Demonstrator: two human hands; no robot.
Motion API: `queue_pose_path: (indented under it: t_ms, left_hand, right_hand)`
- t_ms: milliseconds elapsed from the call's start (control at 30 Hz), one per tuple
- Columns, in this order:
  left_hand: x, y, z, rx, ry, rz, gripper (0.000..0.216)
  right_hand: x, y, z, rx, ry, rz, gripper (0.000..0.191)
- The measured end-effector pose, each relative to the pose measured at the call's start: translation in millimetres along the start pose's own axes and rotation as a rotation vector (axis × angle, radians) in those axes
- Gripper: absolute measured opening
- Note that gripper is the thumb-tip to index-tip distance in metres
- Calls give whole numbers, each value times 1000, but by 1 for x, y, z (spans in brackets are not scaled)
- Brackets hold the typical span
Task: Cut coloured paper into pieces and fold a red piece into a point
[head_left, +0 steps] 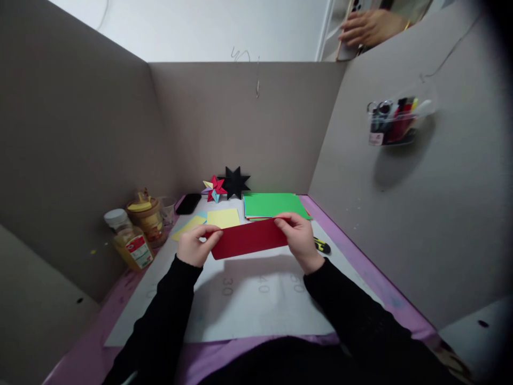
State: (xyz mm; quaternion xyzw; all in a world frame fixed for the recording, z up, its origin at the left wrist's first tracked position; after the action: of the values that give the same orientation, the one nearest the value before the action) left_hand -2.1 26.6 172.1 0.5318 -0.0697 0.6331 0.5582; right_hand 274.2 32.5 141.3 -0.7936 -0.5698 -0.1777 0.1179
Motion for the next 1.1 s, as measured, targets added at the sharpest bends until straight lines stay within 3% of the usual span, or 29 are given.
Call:
queue_pose_path:
  t_ms: [133,233,367,567,733,1100]
  left_hand:
    - [-10,-9,-30,-223,277,74,25]
    - [-16,-21,-42,-470,360,107,34]
    - [-16,-21,-43,-539,326,149,38]
    - [-12,-5,-29,-252,186,158,24]
    - [-11,-4,-21,-151,121,134,19]
    - [-12,-3,-37,-286,241,189,19]
  right_hand:
    - [6,2,20,115,-98,12,20]
    - [7,2,27,198,-135,20,21]
    - [8,1,31,235,-173,23,24]
    - [9,-1,37,213,-210,16,29]
    - [11,-2,44,254,-239,8,26]
    - [10,-2,44,176,-229,-4,29]
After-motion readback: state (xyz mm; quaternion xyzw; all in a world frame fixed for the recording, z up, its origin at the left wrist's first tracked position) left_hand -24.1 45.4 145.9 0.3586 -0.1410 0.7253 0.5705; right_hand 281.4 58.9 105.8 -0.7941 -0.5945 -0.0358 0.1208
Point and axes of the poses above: each hand's wrist, its own x-axis towards the middle knuckle, its own y-axis out of the back of the hand, z = x × y, the point moved 10 cm from there along x, towards the middle knuckle, and after that the axes turned 8 degrees about -y, right-handed, at the moved point
